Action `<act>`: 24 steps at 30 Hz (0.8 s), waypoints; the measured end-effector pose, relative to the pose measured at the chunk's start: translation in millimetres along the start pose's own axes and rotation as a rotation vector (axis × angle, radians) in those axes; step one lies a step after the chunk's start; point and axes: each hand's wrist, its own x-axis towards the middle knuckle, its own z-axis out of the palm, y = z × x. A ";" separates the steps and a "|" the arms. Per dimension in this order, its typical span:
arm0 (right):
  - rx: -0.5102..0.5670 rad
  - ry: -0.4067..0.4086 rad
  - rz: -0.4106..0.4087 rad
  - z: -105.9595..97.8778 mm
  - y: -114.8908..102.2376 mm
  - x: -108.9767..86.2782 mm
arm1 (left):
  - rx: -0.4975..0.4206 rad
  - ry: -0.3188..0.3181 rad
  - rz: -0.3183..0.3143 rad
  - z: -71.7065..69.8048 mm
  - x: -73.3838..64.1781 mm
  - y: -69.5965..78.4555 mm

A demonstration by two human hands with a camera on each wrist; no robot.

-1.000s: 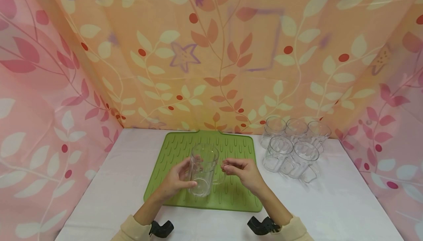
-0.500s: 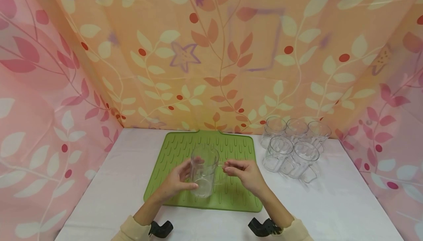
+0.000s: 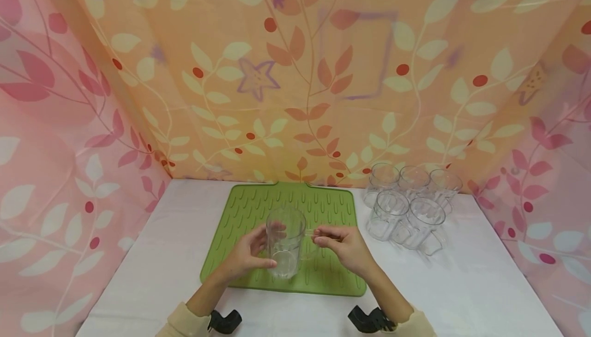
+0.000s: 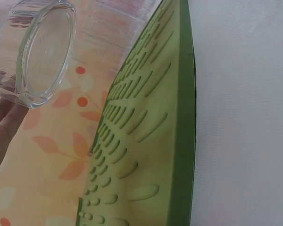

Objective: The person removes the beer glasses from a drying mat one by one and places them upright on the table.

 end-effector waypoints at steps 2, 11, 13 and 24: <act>0.002 0.004 0.000 0.1 -0.4 -0.4 | -0.002 -0.004 0.005 0.2 0.2 0.3; 0.008 0.056 0.049 1.8 -3.4 -5.3 | -0.018 -0.026 -0.017 1.9 -1.1 0.7; -0.011 0.068 0.040 2.0 -5.0 -6.5 | -0.025 -0.033 -0.010 1.7 -1.2 -0.5; -0.019 0.150 -0.014 -5.8 -7.2 -11.1 | -0.043 -0.058 -0.007 -3.6 -6.5 -5.0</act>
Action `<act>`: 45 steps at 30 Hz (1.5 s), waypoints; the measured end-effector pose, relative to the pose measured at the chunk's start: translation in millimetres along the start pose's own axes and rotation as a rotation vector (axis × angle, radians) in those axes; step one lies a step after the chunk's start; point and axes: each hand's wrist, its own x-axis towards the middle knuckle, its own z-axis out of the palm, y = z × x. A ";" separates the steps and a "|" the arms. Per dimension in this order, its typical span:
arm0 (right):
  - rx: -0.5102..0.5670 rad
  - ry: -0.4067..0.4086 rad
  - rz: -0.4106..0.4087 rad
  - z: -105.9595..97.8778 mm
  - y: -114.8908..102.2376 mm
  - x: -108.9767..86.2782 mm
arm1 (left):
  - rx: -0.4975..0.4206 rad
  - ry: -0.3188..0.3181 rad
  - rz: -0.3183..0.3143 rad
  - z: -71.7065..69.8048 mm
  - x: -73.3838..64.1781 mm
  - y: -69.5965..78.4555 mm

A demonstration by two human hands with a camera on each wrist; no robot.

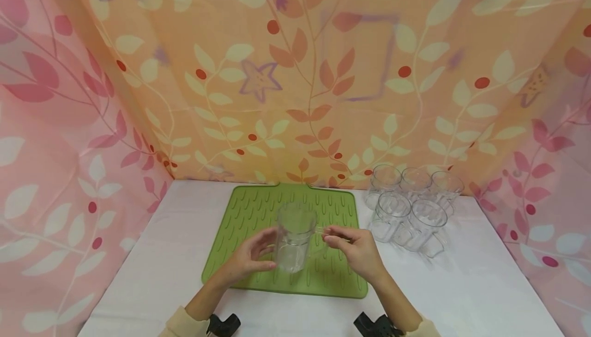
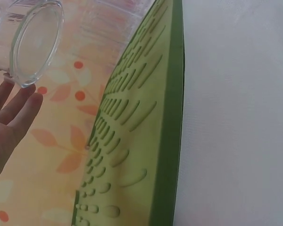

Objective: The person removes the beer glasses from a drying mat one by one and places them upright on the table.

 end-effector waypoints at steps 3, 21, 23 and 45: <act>0.002 0.020 -0.017 -3.7 0.0 -1.0 | 0.000 -0.002 0.008 -0.5 -1.3 0.2; -0.018 0.203 -0.064 -35.8 -4.7 -11.0 | 0.198 0.102 -0.137 -7.0 -22.1 -2.1; -0.025 0.222 -0.062 -40.7 -5.4 -12.0 | 0.222 0.115 -0.154 -8.2 -26.4 -1.6; -0.133 0.449 -0.075 -88.6 -15.2 -24.8 | 0.360 0.396 -0.268 -32.9 -60.9 -6.1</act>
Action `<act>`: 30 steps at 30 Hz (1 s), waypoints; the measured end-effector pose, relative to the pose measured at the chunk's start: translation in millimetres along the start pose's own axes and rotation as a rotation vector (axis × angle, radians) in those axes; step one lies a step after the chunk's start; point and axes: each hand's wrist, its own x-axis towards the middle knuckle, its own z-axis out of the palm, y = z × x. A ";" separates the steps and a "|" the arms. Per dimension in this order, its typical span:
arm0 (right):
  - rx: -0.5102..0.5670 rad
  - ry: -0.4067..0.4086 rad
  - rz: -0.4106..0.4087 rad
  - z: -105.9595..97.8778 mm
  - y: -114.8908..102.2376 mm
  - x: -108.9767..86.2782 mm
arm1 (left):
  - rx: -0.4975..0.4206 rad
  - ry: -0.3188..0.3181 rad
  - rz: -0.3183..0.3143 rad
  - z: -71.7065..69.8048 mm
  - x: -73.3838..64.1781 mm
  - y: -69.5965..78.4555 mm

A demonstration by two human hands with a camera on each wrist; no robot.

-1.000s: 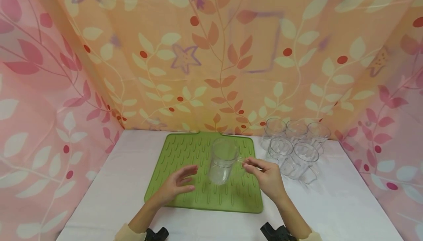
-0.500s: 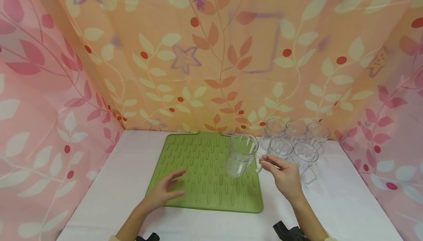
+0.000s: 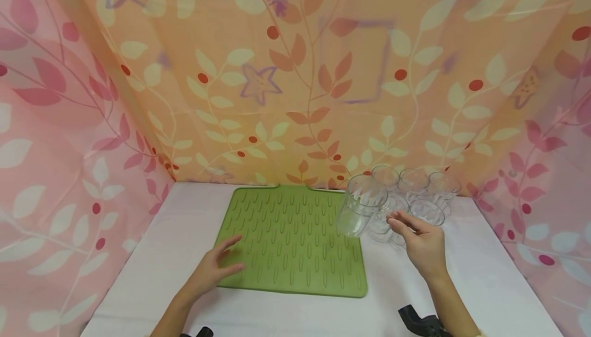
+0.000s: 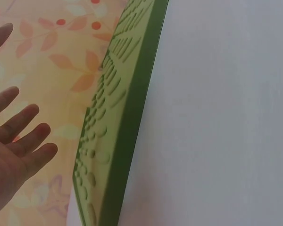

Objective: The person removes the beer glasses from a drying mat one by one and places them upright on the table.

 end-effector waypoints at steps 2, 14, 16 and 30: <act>0.007 0.018 0.009 -4.4 -0.3 1.0 | 0.011 0.020 -0.008 -2.4 -1.3 -3.3; 0.115 0.124 0.036 -30.8 -2.9 5.3 | 0.070 0.075 -0.078 -15.8 -8.2 -13.0; 0.150 0.139 0.031 -35.4 -3.2 5.9 | 0.082 0.076 -0.090 -18.0 -9.2 -13.8; 0.238 0.293 0.086 -71.2 -3.5 -0.1 | 0.254 0.048 -0.115 -30.4 -16.4 -23.6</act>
